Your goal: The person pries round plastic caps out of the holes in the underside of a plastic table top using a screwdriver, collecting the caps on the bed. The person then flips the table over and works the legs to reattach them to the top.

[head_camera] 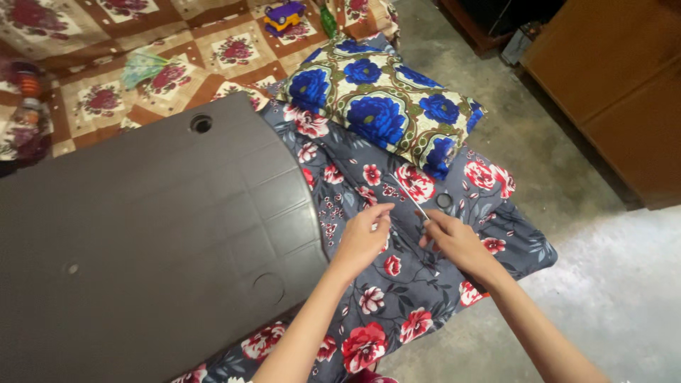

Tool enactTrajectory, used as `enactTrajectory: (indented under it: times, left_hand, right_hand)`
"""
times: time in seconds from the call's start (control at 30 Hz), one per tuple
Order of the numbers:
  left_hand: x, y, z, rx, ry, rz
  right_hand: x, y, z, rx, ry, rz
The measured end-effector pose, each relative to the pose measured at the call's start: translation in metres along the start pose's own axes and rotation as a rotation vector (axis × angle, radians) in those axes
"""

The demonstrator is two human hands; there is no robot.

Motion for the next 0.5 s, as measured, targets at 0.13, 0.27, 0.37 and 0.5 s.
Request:
enactTrajectory:
  times: [0.13, 0.27, 0.37, 0.5]
  left_hand:
    - [0.005, 0.025, -0.035, 0.019, -0.019, 0.023]
    - [0.009, 0.053, -0.073, 0.057, -0.048, 0.025]
    - [0.01, 0.07, -0.104, 0.111, -0.077, 0.043]
    - [-0.02, 0.095, -0.141, 0.088, -0.251, -0.236]
  right_hand:
    - [-0.029, 0.012, 0.014, -0.03, 0.167, -0.074]
    - [-0.056, 0.032, 0.028, -0.071, 0.312, -0.11]
    - [-0.085, 0.049, 0.049, -0.199, 0.332, -0.225]
    - [-0.113, 0.071, 0.072, -0.299, 0.43, -0.267]
Point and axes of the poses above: each hand's wrist, its own y-axis away from the middle knuckle, its own z-axis out of the palm, x = y × z, the point moved 9 cm from there along -y, towards the middle knuckle, and after that the axes turned 6 degrees about -y, right-handed, at the moved point
